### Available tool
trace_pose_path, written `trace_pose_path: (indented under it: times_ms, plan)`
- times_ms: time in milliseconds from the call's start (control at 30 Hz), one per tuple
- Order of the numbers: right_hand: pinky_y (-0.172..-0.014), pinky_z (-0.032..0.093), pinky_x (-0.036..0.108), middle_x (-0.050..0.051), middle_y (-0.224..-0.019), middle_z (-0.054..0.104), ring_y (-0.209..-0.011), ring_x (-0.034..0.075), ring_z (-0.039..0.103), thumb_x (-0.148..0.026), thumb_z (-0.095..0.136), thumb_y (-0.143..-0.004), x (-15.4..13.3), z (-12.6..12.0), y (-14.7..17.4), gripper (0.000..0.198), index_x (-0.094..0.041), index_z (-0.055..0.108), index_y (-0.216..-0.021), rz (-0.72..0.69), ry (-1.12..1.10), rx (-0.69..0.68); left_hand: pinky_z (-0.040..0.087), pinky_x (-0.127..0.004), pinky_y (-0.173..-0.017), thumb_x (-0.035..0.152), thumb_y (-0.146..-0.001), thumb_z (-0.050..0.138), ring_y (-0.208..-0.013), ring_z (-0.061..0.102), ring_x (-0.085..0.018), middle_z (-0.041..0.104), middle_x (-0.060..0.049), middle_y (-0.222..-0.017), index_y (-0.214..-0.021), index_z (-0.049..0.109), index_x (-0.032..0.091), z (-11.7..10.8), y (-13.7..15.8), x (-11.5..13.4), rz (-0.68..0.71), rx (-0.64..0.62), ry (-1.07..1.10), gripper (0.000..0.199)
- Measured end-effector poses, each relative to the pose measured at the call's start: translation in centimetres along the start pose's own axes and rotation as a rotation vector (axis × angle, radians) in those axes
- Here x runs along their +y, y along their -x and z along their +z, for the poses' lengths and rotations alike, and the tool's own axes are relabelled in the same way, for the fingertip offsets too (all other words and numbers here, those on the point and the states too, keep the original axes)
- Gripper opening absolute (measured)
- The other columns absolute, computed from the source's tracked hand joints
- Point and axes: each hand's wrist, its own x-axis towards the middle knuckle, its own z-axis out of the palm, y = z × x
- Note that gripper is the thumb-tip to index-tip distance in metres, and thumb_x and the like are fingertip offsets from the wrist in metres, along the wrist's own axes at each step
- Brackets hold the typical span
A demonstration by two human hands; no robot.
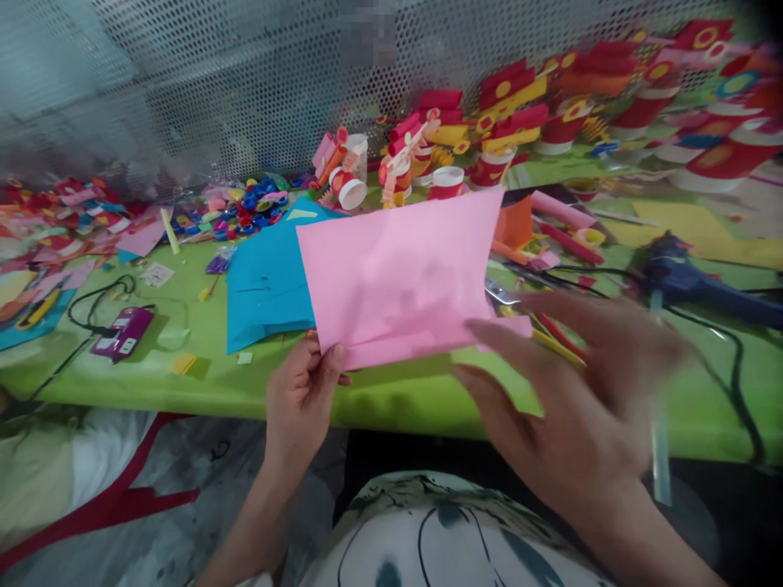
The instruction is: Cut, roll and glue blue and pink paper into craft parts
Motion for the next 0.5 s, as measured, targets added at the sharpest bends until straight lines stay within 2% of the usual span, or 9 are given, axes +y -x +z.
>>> trace_pose_path:
  times_ms: [67,167,233,300,500]
  plan:
    - [-0.111,0.038,0.061,0.005,-0.117,0.078,-0.112,0.032,0.068,-0.031,0.072,-0.096,-0.4,0.7,-1.3,0.025,-0.03,0.068,-0.12,-0.137,0.021,-0.058,0.059,-0.024,-0.062,0.04,-0.094,0.073,-0.066,0.067,-0.015,0.072,0.0,-0.08,-0.09,0.074,0.021,0.0,0.1,-0.4,0.056,-0.04,-0.037,0.02]
    - [-0.11,0.038,0.052,0.0,-0.103,0.081,-0.096,0.023,0.07,-0.032,0.066,-0.101,-0.7,2.4,-2.6,0.01,-0.026,0.07,-0.107,-0.209,-0.001,-0.132,0.059,-0.024,-0.063,0.037,-0.098,0.068,-0.072,0.069,-0.015,0.075,-0.002,-0.09,-0.097,0.074,0.021,0.1,0.3,-0.9,0.108,-0.07,-0.047,0.018]
    - [-0.11,0.037,0.049,-0.001,-0.094,0.08,-0.09,0.021,0.068,-0.032,0.066,-0.101,-0.5,3.4,-2.8,0.01,-0.024,0.07,-0.101,-0.223,-0.008,-0.13,0.057,-0.023,-0.064,0.036,-0.099,0.067,-0.073,0.068,-0.014,0.075,-0.002,-0.091,-0.095,0.074,0.021,0.1,0.4,-1.2,0.102,-0.08,-0.036,0.018]
    - [-0.111,0.036,0.048,-0.002,-0.087,0.078,-0.085,0.02,0.067,-0.033,0.067,-0.1,-0.1,3.8,-2.6,0.012,-0.023,0.07,-0.096,-0.236,-0.009,-0.134,0.053,-0.022,-0.063,0.036,-0.099,0.067,-0.071,0.064,-0.014,0.072,-0.001,-0.083,-0.092,0.073,0.021,0.0,0.5,-1.4,0.089,-0.095,-0.041,0.019]
    - [-0.109,0.036,0.05,0.003,-0.091,0.076,-0.088,0.023,0.065,-0.04,0.061,-0.102,1.1,3.6,-2.2,0.024,-0.022,0.07,-0.088,-0.176,0.08,-0.192,0.045,-0.023,-0.067,0.039,-0.098,0.069,-0.071,0.057,-0.014,0.064,0.001,-0.072,-0.085,0.072,0.02,-0.2,0.1,-1.5,0.093,-0.04,-0.065,0.024]
